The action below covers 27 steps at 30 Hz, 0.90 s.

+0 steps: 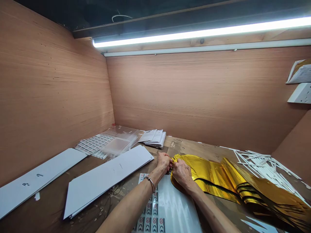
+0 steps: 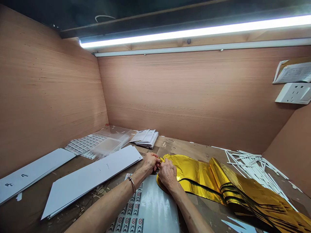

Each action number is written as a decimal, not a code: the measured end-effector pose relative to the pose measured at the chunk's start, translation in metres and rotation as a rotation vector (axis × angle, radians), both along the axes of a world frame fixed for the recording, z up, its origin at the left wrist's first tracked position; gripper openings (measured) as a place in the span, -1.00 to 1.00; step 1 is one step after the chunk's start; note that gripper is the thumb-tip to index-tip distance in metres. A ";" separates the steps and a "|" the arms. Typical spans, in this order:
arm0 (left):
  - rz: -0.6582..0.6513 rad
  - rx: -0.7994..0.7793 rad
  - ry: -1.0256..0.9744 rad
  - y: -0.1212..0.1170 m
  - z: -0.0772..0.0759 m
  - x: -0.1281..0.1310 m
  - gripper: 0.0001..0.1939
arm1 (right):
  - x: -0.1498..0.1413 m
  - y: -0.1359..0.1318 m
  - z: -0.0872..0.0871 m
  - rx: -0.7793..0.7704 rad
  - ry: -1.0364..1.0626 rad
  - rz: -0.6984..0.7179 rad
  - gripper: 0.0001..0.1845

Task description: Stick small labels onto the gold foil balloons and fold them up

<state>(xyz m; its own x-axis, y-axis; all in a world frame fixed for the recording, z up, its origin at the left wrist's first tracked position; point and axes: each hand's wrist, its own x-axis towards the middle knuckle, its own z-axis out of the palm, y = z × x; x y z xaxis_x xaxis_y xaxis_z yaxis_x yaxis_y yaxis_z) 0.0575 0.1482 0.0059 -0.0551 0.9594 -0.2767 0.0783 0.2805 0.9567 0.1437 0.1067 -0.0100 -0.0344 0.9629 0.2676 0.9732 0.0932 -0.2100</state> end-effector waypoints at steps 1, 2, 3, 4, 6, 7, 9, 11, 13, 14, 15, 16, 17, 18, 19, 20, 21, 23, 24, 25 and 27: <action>-0.003 0.010 -0.031 0.000 0.000 -0.001 -0.92 | 0.001 0.002 0.000 0.002 0.026 -0.021 -0.75; -0.007 0.015 -0.059 0.000 0.000 -0.003 -0.93 | 0.003 0.004 0.000 0.003 0.057 -0.042 -0.75; -0.011 0.015 -0.082 0.000 -0.001 -0.005 -0.94 | 0.006 0.007 0.000 0.004 0.092 -0.063 -0.75; -0.014 0.012 -0.101 0.000 -0.002 -0.007 -0.93 | 0.010 0.009 0.001 0.003 0.130 -0.083 -0.76; -0.021 0.003 -0.126 0.000 -0.005 -0.010 -0.88 | 0.018 0.013 0.002 -0.005 0.210 -0.115 -0.78; -0.029 0.001 -0.136 0.000 -0.006 -0.011 -0.85 | 0.022 0.015 0.002 -0.008 0.249 -0.126 -0.80; -0.060 -0.002 -0.161 -0.001 -0.008 -0.011 -0.79 | 0.028 0.018 0.002 -0.011 0.322 -0.146 -0.79; -0.091 -0.007 -0.180 -0.002 -0.007 -0.010 -0.73 | 0.032 0.020 0.001 -0.006 0.388 -0.151 -0.78; -0.114 -0.013 -0.176 -0.003 -0.006 -0.007 -0.69 | 0.035 0.022 -0.001 0.001 0.447 -0.133 -0.76; -0.112 -0.017 -0.159 -0.004 -0.005 -0.005 -0.68 | 0.035 0.023 -0.002 0.004 0.475 -0.116 -0.74; -0.099 -0.027 -0.131 -0.003 -0.004 -0.003 -0.69 | 0.036 0.023 -0.003 0.007 0.501 -0.096 -0.71; -0.080 -0.043 -0.101 -0.003 -0.003 -0.001 -0.72 | 0.036 0.024 -0.004 0.011 0.525 -0.075 -0.69; -0.058 -0.062 -0.072 -0.002 -0.003 0.001 -0.76 | 0.036 0.024 -0.004 0.018 0.547 -0.055 -0.67; -0.035 -0.081 -0.048 -0.002 -0.002 0.002 -0.81 | 0.036 0.024 -0.003 0.027 0.566 -0.038 -0.65; -0.015 -0.097 -0.033 -0.001 -0.002 0.003 -0.84 | 0.037 0.024 -0.002 0.039 0.582 -0.027 -0.64; -0.005 -0.107 -0.028 -0.001 -0.002 0.003 -0.85 | 0.039 0.023 0.001 0.055 0.594 -0.023 -0.63; -0.004 -0.112 -0.033 -0.001 -0.002 0.003 -0.85 | 0.044 0.022 0.006 0.076 0.605 -0.026 -0.63; -0.007 -0.114 -0.049 -0.001 -0.002 0.002 -0.83 | 0.060 0.020 0.020 0.123 0.620 -0.053 -0.63; -0.012 -0.113 -0.060 -0.001 -0.001 0.002 -0.82 | 0.073 0.018 0.028 0.150 0.629 -0.070 -0.63; -0.017 -0.113 -0.071 -0.001 -0.001 0.002 -0.81 | 0.090 0.014 0.038 0.179 0.636 -0.096 -0.62; -0.030 -0.111 -0.096 -0.001 -0.001 0.000 -0.81 | 0.130 0.001 0.057 0.263 0.637 -0.162 -0.60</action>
